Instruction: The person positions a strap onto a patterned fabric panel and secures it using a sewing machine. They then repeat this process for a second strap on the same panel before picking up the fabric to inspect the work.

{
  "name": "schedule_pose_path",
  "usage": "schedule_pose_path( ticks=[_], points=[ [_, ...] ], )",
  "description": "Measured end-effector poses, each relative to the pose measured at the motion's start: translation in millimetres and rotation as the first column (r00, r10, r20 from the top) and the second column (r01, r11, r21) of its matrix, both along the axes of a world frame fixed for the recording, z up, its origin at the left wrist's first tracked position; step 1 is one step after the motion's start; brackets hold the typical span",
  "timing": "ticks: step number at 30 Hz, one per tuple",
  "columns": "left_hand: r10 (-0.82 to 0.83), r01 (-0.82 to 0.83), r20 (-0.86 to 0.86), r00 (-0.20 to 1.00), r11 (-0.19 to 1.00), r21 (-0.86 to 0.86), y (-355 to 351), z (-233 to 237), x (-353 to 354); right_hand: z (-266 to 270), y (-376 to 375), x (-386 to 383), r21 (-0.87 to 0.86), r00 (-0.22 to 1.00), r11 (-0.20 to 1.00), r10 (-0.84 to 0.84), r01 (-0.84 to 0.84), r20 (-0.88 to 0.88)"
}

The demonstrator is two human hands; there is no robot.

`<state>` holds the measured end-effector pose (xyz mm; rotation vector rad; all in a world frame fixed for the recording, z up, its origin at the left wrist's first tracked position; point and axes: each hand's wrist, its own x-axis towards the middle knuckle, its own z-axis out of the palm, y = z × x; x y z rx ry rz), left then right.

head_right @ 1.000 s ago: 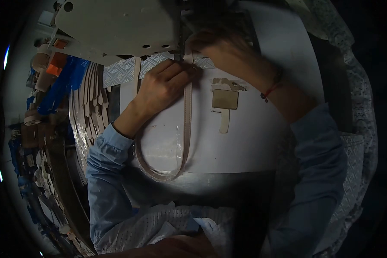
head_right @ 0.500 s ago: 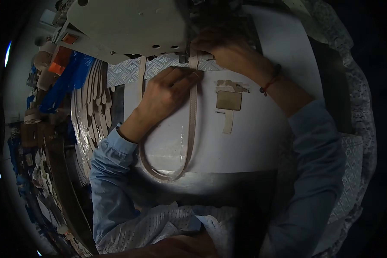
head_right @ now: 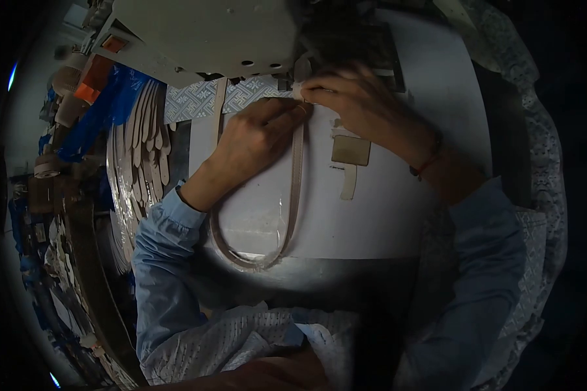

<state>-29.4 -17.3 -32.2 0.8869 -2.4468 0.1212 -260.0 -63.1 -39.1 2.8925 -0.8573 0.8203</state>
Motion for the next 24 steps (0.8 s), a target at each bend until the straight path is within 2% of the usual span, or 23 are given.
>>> schedule_pose_path(
  ticks=[4,7,9,11,24],
  points=[
    [0.009,-0.009,-0.003,1.0,0.999,0.048,5,3,1,-7,-2,0,-0.022,0.998,0.999,0.025,-0.024,0.06],
    [0.04,-0.041,0.007,0.999,0.995,0.091,8,3,1,-7,0,0,-0.078,1.0,0.997,0.021,-0.02,0.017],
    [0.031,-0.032,0.039,0.999,0.999,0.008,8,3,0,-7,1,-1,-0.079,1.0,0.997,0.022,-0.021,0.01],
    [0.038,-0.039,0.038,0.999,0.999,0.035,11,6,1,-5,2,0,-0.087,1.0,0.996,0.022,-0.021,0.006],
    [0.031,-0.031,-0.004,0.999,0.995,0.098,-1,2,8,-6,-3,1,-0.032,0.999,0.999,0.007,-0.009,-0.049]
  ],
)
